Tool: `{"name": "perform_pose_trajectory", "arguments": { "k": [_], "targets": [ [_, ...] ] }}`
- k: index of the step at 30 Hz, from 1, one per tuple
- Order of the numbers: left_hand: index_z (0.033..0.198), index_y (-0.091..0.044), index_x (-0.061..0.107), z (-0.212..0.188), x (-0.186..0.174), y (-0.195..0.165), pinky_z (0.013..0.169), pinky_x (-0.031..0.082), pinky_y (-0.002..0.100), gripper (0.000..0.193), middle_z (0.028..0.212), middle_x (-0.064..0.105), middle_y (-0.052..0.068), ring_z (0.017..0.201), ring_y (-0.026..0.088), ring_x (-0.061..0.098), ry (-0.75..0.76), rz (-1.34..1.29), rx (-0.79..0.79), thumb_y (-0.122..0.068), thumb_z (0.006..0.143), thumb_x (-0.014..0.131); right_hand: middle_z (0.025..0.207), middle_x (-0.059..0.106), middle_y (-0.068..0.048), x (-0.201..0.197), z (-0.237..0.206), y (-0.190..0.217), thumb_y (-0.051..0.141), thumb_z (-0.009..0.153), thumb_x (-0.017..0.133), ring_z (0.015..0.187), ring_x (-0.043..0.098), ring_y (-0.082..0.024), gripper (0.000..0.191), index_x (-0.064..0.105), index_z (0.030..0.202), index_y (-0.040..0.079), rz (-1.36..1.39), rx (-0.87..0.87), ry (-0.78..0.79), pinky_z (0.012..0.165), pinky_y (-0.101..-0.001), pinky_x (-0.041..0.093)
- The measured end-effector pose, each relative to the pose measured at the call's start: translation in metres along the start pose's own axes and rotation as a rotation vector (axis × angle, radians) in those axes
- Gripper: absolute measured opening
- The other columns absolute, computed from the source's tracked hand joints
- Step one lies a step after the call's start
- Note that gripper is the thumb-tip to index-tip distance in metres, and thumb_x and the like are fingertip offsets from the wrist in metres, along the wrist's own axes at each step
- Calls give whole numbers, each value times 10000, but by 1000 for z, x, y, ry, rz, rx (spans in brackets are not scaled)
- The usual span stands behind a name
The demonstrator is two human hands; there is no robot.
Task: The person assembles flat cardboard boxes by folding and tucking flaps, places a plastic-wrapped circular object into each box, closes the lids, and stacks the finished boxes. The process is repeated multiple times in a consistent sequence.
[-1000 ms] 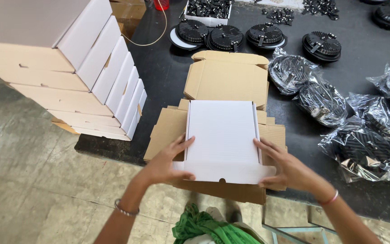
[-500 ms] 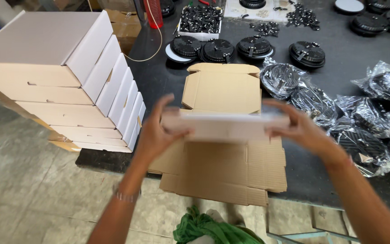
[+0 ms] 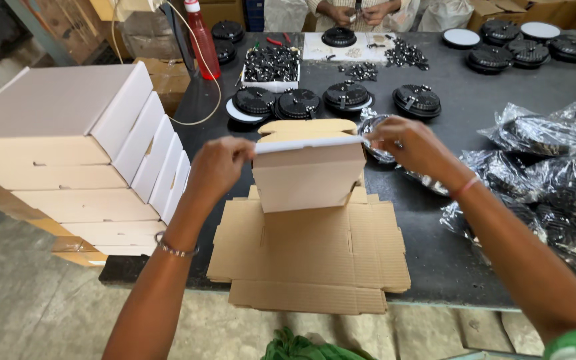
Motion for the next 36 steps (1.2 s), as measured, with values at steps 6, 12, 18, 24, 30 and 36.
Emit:
{"name": "perform_pose_trajectory", "arguments": {
  "k": [6, 12, 18, 24, 30, 36],
  "targets": [
    [876, -19, 789, 37, 13, 25, 619, 578, 344, 311, 648, 720, 123, 583, 223, 728, 68, -138, -334, -293, 996, 707, 755, 744, -87, 6, 39, -25, 139, 977, 670, 643, 718, -127, 215, 770, 975, -52, 437, 371, 119, 644, -287, 617],
    [931, -16, 786, 38, 22, 35, 550, 612, 254, 279, 686, 742, 28, 603, 111, 749, 57, -420, -447, -275, 962, 690, 789, 769, -84, 10, 43, -14, 121, 936, 666, 663, 738, -121, 205, 748, 1018, -47, 430, 398, 120, 648, -259, 621],
    [948, -9, 778, 32, 24, 34, 529, 607, 239, 268, 694, 744, 23, 592, 99, 746, 27, -478, -448, -268, 952, 710, 803, 767, -86, 4, 34, -3, 122, 973, 655, 694, 736, -110, 199, 729, 1056, -44, 405, 312, 86, 671, -265, 623],
    [947, -41, 782, 21, 18, 24, 510, 565, 247, 282, 640, 728, 31, 540, 107, 732, -58, -412, -393, -310, 956, 696, 772, 731, -79, 2, 21, 12, 86, 983, 648, 708, 702, -99, 257, 674, 1228, 13, 406, 271, -10, 674, -272, 602],
    [928, -72, 793, 25, 15, 22, 519, 524, 261, 317, 603, 708, 28, 508, 112, 717, -47, -286, -337, -364, 975, 679, 777, 708, -79, 0, 16, 17, 68, 986, 652, 705, 684, -98, 296, 659, 1277, 20, 401, 264, -44, 675, -274, 583],
    [934, -78, 784, 16, 14, 22, 501, 537, 244, 314, 616, 717, 6, 505, 96, 719, -70, -360, -377, -376, 960, 688, 828, 723, -74, 2, 13, 15, 49, 992, 629, 749, 700, -95, 308, 643, 1297, 13, 420, 275, -37, 707, -266, 601]
  ]
}}
Point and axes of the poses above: each hand's wrist, its own z-axis towards the middle knuckle, its own x-axis out of the palm, y = z × x, the point moved 9 cm from there along z, towards the middle knuckle
